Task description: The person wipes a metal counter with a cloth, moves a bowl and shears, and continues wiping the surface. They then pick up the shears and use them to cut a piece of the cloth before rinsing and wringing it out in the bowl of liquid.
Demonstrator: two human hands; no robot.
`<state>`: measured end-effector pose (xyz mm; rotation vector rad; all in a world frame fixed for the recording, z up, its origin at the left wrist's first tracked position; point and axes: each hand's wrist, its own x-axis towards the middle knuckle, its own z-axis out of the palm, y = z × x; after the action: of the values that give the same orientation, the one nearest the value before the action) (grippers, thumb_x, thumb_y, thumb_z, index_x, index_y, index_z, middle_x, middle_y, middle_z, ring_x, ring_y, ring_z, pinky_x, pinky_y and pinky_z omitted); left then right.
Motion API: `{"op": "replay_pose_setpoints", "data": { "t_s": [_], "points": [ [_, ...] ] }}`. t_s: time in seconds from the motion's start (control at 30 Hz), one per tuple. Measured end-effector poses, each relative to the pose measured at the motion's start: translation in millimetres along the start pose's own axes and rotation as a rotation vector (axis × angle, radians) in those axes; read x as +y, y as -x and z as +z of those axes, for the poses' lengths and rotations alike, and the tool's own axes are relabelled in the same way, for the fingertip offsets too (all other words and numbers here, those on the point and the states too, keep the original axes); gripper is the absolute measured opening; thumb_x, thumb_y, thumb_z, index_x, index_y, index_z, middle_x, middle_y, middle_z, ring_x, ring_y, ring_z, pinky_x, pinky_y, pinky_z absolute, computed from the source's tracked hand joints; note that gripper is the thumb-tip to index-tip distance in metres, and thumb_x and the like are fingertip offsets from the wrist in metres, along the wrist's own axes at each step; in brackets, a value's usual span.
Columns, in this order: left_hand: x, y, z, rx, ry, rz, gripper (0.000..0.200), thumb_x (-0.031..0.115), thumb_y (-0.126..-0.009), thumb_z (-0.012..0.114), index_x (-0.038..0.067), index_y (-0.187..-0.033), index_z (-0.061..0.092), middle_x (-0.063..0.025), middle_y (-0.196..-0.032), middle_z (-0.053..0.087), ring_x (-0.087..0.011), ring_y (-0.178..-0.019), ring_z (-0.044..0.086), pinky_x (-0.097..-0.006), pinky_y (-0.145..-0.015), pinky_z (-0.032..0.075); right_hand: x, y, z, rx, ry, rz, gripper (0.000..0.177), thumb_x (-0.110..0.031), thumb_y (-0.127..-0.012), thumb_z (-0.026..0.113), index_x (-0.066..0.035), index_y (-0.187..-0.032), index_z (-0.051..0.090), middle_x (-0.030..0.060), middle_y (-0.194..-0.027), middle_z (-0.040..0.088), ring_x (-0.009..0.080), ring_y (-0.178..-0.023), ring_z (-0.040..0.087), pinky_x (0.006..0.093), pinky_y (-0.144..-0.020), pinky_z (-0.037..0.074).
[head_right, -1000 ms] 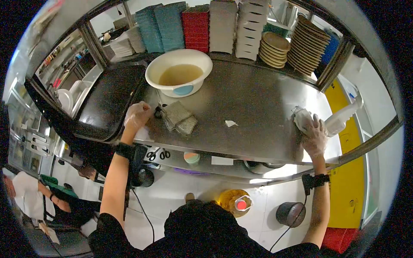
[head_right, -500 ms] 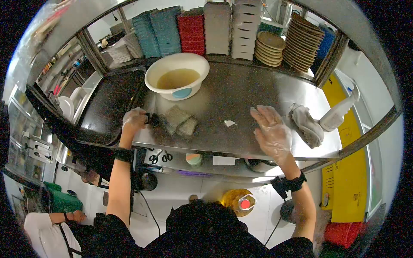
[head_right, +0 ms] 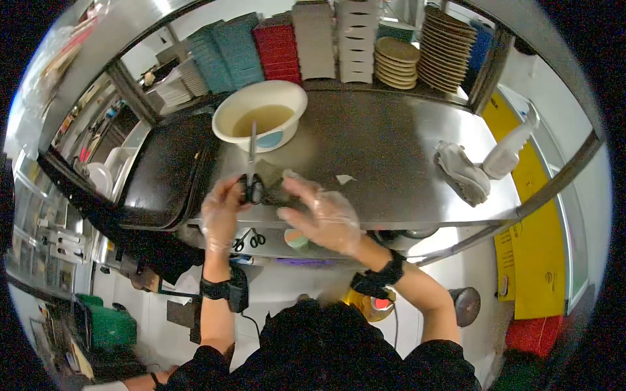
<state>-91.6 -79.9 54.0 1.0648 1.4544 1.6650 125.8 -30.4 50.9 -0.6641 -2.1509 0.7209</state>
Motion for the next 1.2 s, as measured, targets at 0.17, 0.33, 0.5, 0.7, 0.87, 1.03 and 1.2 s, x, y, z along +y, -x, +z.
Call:
{"op": "replay_pose_setpoints", "data": {
  "t_s": [0.17, 0.33, 0.5, 0.7, 0.87, 1.03, 1.2],
  "points": [
    [-1.8, 13.3, 82.4, -0.153, -0.167, 0.099, 0.020, 0.009, -0.096, 0.055, 0.003, -0.114, 0.062, -0.0049, -0.095, 0.065, -0.0107, -0.083, 0.062, -0.0274, -0.071, 0.055, -15.5, 2.9, -1.4, 0.310, 0.021, 0.238, 0.055, -0.029, -0.091, 0.064, -0.002, -0.134, 0.044, 0.0190, -0.105, 0.061, 0.0302, -0.084, 0.062, 0.0407, -0.077, 0.050],
    [-17.3, 22.9, 134.8, -0.221, -0.320, 0.280, 0.015, 0.009, -0.095, 0.055, 0.005, -0.107, 0.062, -0.0112, -0.093, 0.067, -0.0207, -0.080, 0.066, -0.0318, -0.074, 0.052, 23.1, 30.6, -18.1, 0.488, 0.037, 0.265, 0.048, -0.031, -0.090, 0.063, -0.003, -0.127, 0.051, 0.0214, -0.099, 0.063, 0.0353, -0.083, 0.063, 0.0433, -0.077, 0.049],
    [-16.9, 32.1, 168.2, -0.338, -0.236, 0.246, 0.017, 0.014, -0.096, 0.054, 0.006, -0.108, 0.061, -0.0117, -0.092, 0.066, -0.0219, -0.079, 0.065, -0.0322, -0.073, 0.050, 26.0, 46.6, -42.9, 0.608, -0.094, 0.450, 0.043, -0.027, -0.091, 0.062, -0.006, -0.128, 0.054, 0.0170, -0.089, 0.063, 0.0290, -0.076, 0.062, 0.0381, -0.073, 0.050],
    [-22.0, 31.0, 187.8, -0.495, -0.349, 0.272, 0.024, 0.020, -0.094, 0.057, 0.006, -0.113, 0.060, -0.0142, -0.095, 0.066, -0.0243, -0.082, 0.067, -0.0337, -0.073, 0.051, 27.7, 61.7, -101.0, 0.689, -0.223, 0.487, 0.039, -0.022, -0.096, 0.056, -0.007, -0.132, 0.053, 0.0071, -0.091, 0.064, 0.0119, -0.076, 0.060, 0.0271, -0.069, 0.053],
    [10.2, 19.3, 243.3, -0.763, -0.732, 0.712, 0.044, 0.027, -0.089, 0.061, 0.010, -0.129, 0.052, -0.0170, -0.127, 0.056, -0.0327, -0.111, 0.059, -0.0400, -0.093, 0.049, 51.3, 90.6, -184.8, 0.759, 0.276, 0.499, 0.039, -0.017, -0.096, 0.056, -0.005, -0.133, 0.052, 0.0097, -0.097, 0.067, 0.0136, -0.087, 0.063, 0.0283, -0.075, 0.052],
    [20.7, 21.6, 339.3, -0.942, -0.956, 0.801, 0.054, 0.036, -0.089, 0.061, 0.014, -0.136, 0.047, -0.0130, -0.142, 0.044, -0.0323, -0.129, 0.044, -0.0445, -0.106, 0.038, 41.4, 129.5, -241.6, 0.832, 0.463, 0.572, 0.034, -0.018, -0.097, 0.054, -0.009, -0.130, 0.055, 0.0136, -0.091, 0.069, 0.0208, -0.085, 0.066, 0.0325, -0.075, 0.050],
    [3.9, 19.4, 440.0, -1.026, -0.983, 0.575, 0.075, 0.058, -0.084, 0.057, 0.021, -0.147, 0.038, -0.0130, -0.154, 0.030, -0.0370, -0.142, 0.024, -0.0515, -0.115, 0.022, 33.0, 176.6, -258.2, 0.923, 0.534, 0.623, 0.035, -0.022, -0.098, 0.053, -0.008, -0.130, 0.056, 0.0130, -0.088, 0.068, 0.0191, -0.081, 0.067, 0.0331, -0.072, 0.050]
  ]
}}
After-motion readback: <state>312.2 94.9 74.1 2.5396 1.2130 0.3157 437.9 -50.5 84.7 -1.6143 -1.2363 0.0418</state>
